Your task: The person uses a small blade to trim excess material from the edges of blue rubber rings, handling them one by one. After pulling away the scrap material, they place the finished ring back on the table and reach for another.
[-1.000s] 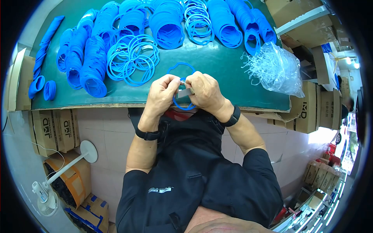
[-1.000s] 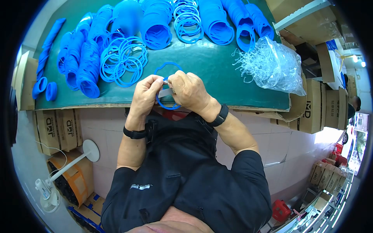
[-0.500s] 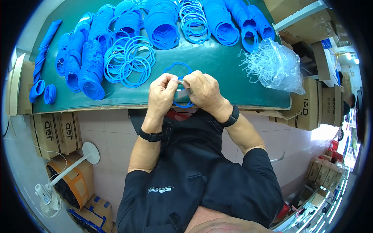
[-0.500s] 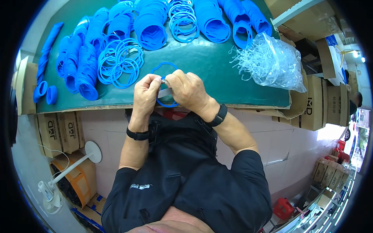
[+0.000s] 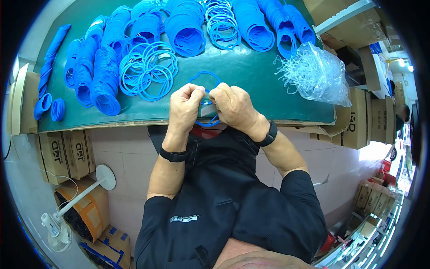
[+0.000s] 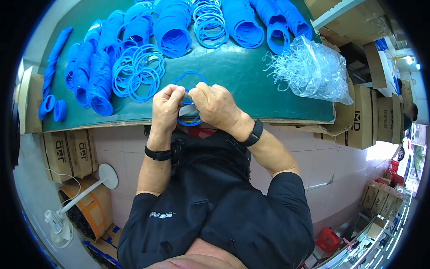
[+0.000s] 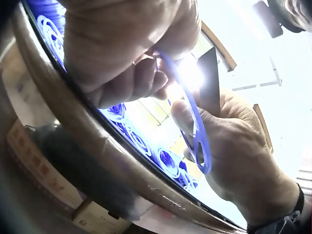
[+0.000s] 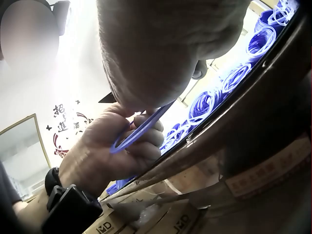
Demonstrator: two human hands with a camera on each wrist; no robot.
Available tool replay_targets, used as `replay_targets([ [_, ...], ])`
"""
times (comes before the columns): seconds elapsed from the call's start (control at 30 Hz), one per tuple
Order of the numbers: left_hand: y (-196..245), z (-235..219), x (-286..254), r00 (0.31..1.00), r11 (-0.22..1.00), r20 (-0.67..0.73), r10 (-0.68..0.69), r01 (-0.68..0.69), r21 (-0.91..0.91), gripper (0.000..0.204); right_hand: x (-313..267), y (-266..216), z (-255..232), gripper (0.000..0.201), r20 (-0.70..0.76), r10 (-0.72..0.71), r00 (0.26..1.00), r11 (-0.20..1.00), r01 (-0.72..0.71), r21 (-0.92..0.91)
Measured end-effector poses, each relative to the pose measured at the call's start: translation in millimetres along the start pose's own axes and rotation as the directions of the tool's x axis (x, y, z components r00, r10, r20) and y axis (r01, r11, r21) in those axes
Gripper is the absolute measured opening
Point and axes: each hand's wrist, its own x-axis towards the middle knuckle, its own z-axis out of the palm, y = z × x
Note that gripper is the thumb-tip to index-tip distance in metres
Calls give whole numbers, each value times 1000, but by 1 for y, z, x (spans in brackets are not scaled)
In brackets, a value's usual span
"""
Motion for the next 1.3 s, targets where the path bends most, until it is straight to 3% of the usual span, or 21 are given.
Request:
replay_targets([
  [0.13,1,-5,2,998,1000,-62,21,-23,-20,19,-5,-4,-12,13,74,-1,997,1000,2,-10],
  [0.23,3,-18,8,986,994,-155,65,-77,-71,18,-16,-7,-23,16,119,-28,992,998,21,61],
  [0.3,4,-28,12,960,984,-242,140,-162,-73,18,-28,-4,-29,18,189,-54,981,979,14,203],
  [0.4,6,-40,17,917,959,-371,146,-223,-175,18,-43,-3,-48,25,252,-25,967,948,-57,314],
  [0.57,10,-44,16,891,944,-437,123,-240,-225,20,-63,-5,-79,31,301,46,952,866,-188,463],
  [0.63,8,-49,18,823,924,-553,129,-303,-234,19,-72,-6,-91,31,290,100,952,856,-231,462],
  [0.67,7,-52,18,807,925,-556,196,-341,-169,19,-75,-2,-99,31,296,142,945,866,-264,425],
  [0.73,7,-52,16,840,943,-497,218,-312,-115,18,-73,13,-122,28,238,232,943,906,-298,299],
  [0.77,4,-49,14,842,953,-490,227,-296,-68,18,-72,23,-135,23,194,363,912,905,-394,162],
  [0.8,1,-48,12,865,960,-441,239,-280,-30,18,-67,35,-147,20,114,395,912,911,-405,79],
  [0.87,-2,-39,12,877,958,-388,283,-277,73,20,-64,61,-158,16,-110,527,843,843,-535,-60],
  [0.9,-3,-35,13,884,958,-372,282,-279,64,20,-62,79,-164,16,-182,389,903,854,-428,-295],
  [0.97,-4,-29,15,884,948,-342,318,-283,150,21,-60,99,-165,19,-135,434,891,719,-433,-544],
  [1.0,-6,-27,17,886,947,-338,319,-285,145,21,-60,101,-166,19,-138,433,891,715,-433,-549],
  [1.07,-10,-24,22,874,902,-284,393,-307,303,21,-57,105,-167,27,-175,491,854,565,-465,-682],
  [1.2,-7,-13,20,875,866,-263,406,-277,416,21,-54,97,-173,36,-300,390,871,613,-488,-621],
  [1.3,-9,-7,23,884,816,-206,420,-267,513,17,-54,76,-146,38,-313,361,879,770,-470,-432],
])
